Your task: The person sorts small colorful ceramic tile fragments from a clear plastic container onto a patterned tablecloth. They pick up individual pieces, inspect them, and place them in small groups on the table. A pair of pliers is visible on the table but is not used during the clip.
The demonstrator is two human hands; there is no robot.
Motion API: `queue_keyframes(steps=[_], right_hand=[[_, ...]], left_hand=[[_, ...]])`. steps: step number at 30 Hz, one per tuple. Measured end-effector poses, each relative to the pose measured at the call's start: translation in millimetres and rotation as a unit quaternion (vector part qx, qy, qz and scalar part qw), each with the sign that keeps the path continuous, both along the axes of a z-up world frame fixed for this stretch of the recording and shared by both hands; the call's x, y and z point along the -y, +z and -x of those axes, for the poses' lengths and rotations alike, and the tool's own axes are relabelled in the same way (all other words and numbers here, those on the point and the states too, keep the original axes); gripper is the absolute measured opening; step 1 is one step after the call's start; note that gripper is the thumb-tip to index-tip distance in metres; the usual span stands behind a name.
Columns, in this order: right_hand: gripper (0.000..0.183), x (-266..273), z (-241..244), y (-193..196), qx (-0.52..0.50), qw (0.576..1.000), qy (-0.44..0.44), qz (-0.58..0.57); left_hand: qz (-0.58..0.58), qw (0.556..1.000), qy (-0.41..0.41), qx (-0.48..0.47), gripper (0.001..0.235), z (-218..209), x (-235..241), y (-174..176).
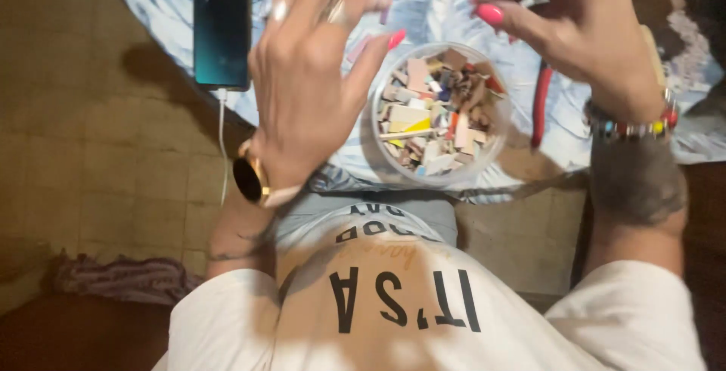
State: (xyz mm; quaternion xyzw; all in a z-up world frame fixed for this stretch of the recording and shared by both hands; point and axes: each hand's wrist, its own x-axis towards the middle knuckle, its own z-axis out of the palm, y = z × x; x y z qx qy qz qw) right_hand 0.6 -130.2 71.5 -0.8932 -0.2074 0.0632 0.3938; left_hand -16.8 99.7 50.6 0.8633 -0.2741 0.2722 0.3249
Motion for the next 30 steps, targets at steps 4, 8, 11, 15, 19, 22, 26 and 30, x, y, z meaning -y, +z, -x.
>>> queue_keyframes(steps=[4,8,11,15,19,22,26,30], right_hand=[[0.012,27.1,46.9,-26.2,0.085,0.996,-0.015,-0.016],[0.008,37.5,90.2,-77.5,0.141,0.985,-0.103,-0.011],[0.016,28.5,100.9,-86.5,0.141,0.977,-0.155,-0.025],[0.02,8.2,109.1,-85.6,0.172,0.974,-0.146,0.008],[0.029,5.4,102.5,-83.6,0.196,0.968,-0.149,0.04],[0.024,11.1,99.4,-84.3,0.185,0.972,-0.138,0.036],[0.012,15.5,98.4,-91.0,0.191,0.967,-0.164,0.029],[0.016,11.6,98.3,-90.5,0.232,0.95,-0.207,0.037]], left_hand=[[0.068,0.997,-0.033,-0.016,0.023,34.8,4.4,-39.6],[0.185,0.982,-0.024,-0.017,0.013,60.6,-1.6,-83.4],[0.218,0.975,-0.021,-0.037,0.012,60.9,-0.7,-85.7],[0.211,0.974,-0.053,-0.056,0.015,66.4,2.4,-85.2],[0.223,0.969,-0.085,-0.07,0.015,68.8,9.7,-86.5],[0.217,0.968,-0.104,-0.065,0.014,69.0,9.8,-89.1],[0.2,0.972,-0.105,-0.07,0.012,67.2,5.6,-90.7],[0.194,0.972,-0.108,-0.073,0.01,65.7,1.9,-94.4]])
